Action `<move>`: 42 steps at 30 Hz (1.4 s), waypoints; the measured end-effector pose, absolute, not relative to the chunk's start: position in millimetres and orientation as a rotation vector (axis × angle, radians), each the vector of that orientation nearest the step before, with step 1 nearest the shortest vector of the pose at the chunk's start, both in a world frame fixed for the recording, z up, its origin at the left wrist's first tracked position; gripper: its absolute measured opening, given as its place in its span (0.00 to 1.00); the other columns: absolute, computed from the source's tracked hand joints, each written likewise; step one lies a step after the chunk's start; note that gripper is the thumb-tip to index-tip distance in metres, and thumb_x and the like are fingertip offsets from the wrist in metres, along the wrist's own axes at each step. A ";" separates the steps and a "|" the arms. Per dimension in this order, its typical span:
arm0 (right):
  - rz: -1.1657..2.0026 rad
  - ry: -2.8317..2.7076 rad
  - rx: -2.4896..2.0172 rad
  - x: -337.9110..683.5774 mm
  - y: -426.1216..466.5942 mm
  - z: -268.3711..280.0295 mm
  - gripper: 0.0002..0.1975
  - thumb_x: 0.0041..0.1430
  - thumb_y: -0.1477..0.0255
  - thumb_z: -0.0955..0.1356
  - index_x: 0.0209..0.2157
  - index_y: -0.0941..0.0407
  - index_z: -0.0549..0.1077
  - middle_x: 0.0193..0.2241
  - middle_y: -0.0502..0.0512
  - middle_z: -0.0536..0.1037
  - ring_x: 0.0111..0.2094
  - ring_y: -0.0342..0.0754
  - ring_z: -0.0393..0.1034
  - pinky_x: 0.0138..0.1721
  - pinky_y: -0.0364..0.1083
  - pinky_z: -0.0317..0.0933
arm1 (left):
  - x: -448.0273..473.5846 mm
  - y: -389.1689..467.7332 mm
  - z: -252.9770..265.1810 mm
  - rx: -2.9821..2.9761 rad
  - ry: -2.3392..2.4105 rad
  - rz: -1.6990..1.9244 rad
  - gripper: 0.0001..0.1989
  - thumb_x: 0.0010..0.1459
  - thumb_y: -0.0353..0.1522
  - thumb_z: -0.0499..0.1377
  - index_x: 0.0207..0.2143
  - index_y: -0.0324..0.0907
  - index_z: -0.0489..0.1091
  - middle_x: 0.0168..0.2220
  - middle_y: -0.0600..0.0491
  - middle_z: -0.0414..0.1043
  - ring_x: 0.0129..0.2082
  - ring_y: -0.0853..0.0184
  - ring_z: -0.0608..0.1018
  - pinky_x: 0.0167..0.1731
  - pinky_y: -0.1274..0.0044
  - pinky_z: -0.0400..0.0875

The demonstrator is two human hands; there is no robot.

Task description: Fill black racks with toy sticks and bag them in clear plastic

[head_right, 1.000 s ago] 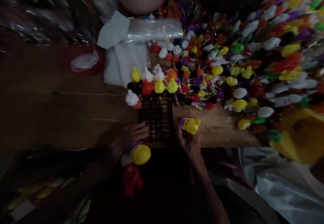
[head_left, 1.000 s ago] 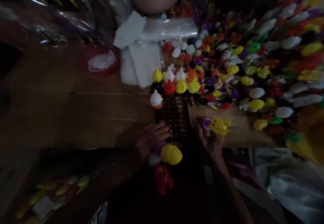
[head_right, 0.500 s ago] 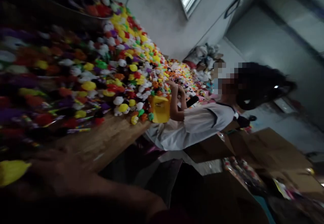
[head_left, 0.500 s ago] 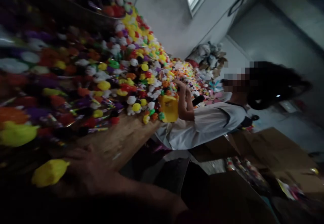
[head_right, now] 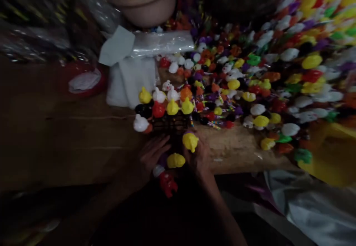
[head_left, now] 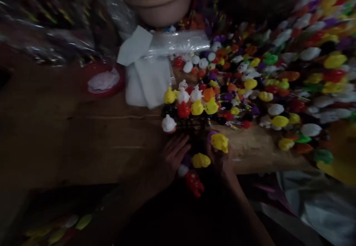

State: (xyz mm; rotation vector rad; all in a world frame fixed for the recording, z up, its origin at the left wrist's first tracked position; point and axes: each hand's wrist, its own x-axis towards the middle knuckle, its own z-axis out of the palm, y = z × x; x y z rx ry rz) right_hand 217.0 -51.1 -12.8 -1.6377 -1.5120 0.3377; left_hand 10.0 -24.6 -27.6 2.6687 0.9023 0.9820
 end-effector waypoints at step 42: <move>0.417 -1.919 -1.773 174.1 -12.5 81.2 0.08 0.68 0.67 0.66 0.38 0.54 0.74 0.26 0.49 0.78 0.23 0.42 0.69 0.24 0.40 0.53 | 17.3 -52.6 -25.9 2.341 0.832 0.735 0.22 0.67 0.25 0.47 0.59 0.42 0.69 0.49 0.47 0.78 0.50 0.61 0.80 0.55 0.68 0.77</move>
